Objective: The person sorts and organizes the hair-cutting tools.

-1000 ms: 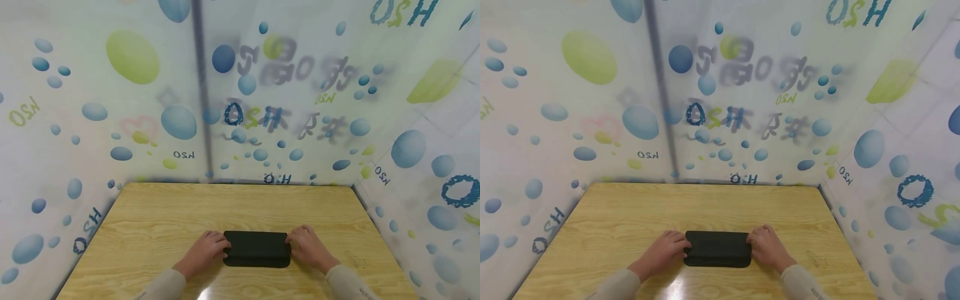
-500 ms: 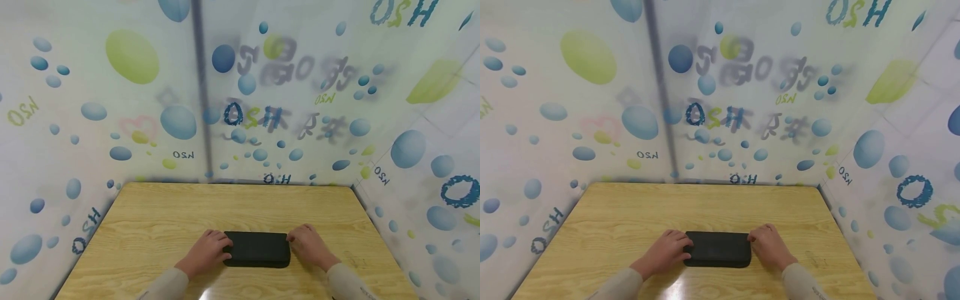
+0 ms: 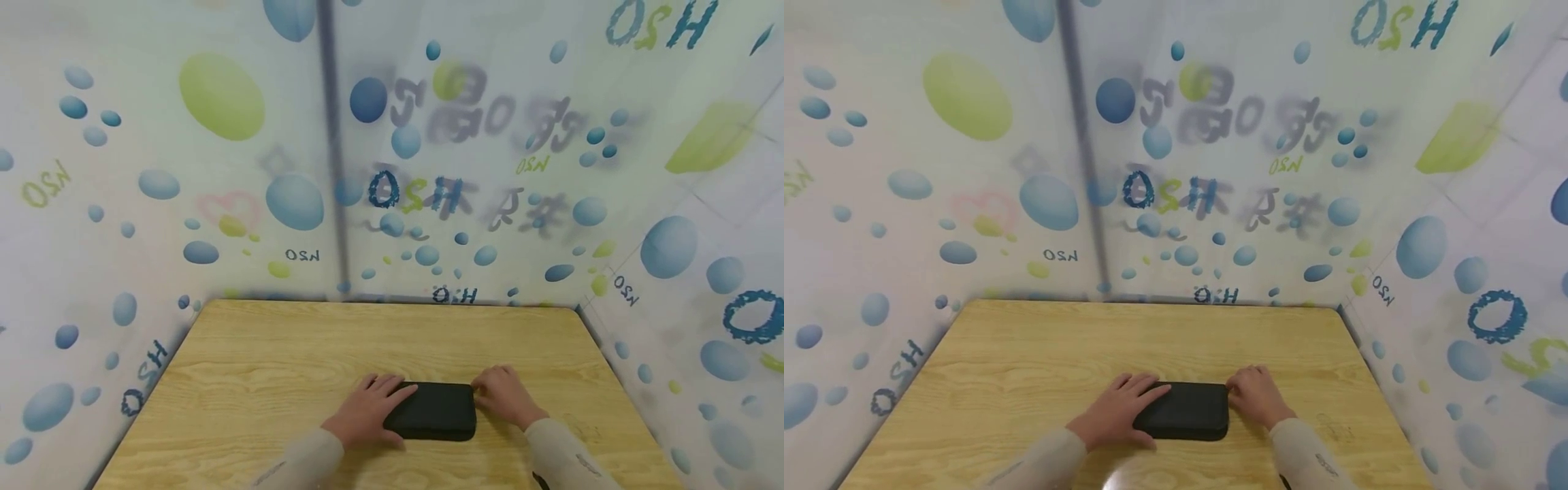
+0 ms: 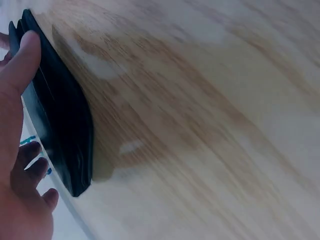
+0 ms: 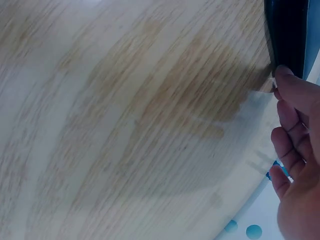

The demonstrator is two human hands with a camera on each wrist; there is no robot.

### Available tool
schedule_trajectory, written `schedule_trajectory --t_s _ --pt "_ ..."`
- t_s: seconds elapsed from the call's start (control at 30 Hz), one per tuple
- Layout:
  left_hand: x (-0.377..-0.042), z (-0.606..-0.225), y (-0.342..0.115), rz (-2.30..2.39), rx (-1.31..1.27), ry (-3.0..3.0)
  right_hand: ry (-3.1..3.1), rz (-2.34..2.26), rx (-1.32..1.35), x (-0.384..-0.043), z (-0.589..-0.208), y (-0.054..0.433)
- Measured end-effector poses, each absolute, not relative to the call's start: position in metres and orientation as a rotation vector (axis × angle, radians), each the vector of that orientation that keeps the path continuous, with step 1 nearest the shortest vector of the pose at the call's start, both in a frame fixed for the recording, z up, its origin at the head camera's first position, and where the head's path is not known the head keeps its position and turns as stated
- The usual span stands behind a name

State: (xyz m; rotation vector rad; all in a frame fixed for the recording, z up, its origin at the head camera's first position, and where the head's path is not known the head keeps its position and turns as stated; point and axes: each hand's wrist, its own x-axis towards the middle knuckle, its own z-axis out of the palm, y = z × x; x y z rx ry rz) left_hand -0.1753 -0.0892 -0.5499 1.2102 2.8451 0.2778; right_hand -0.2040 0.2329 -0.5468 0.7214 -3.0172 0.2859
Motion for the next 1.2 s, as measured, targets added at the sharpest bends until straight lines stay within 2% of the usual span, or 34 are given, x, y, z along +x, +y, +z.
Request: schedule_trajectory --t_s 0.7,1.2 --pt "-0.18 -0.562 -0.078 0.329 1.208 2.819 -3.02 0.366 0.547 -0.208 -0.559 0.226" --pt "-0.178 -0.563 -0.079 0.32 1.235 2.862 -2.874 0.314 0.725 -0.213 -0.561 0.24"
